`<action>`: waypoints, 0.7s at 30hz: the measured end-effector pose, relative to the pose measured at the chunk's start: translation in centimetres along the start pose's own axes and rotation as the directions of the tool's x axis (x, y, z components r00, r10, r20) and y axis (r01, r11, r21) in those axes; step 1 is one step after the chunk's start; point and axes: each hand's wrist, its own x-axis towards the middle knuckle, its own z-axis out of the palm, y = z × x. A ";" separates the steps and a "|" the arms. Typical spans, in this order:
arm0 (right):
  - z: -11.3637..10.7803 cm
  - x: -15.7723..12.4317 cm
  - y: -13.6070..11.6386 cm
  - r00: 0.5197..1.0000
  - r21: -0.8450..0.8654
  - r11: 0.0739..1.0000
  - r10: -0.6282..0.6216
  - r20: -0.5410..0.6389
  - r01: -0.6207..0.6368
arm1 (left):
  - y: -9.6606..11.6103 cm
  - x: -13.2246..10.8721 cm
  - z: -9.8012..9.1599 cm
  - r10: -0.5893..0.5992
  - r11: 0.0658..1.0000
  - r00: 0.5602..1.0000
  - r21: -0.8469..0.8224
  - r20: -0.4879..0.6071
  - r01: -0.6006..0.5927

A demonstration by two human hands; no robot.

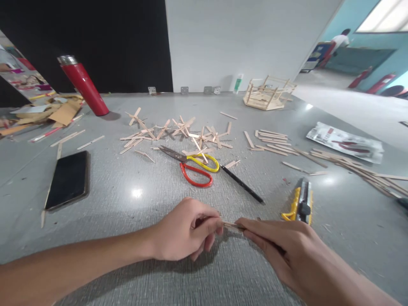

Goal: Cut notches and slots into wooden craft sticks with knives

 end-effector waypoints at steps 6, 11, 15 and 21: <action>0.5 0.4 0.2 0.999 0.069 0.997 -0.036 -0.010 0.036 | 0.2 0.0 -0.3 -0.019 1.000 0.999 -0.019 0.037 0.020; 0.0 0.9 0.5 0.999 0.118 0.993 0.024 0.027 -0.027 | 0.0 0.0 -0.2 -0.013 0.998 1.000 -0.064 0.026 0.014; -0.5 1.4 0.2 0.991 0.204 0.970 0.125 0.047 -0.132 | -0.3 0.2 0.0 0.027 0.985 1.000 -0.173 0.011 -0.025; -0.2 0.6 -0.2 0.952 0.159 0.986 -0.002 -0.306 0.053 | 0.9 -0.2 0.5 0.087 0.942 0.996 -0.323 -0.034 -0.093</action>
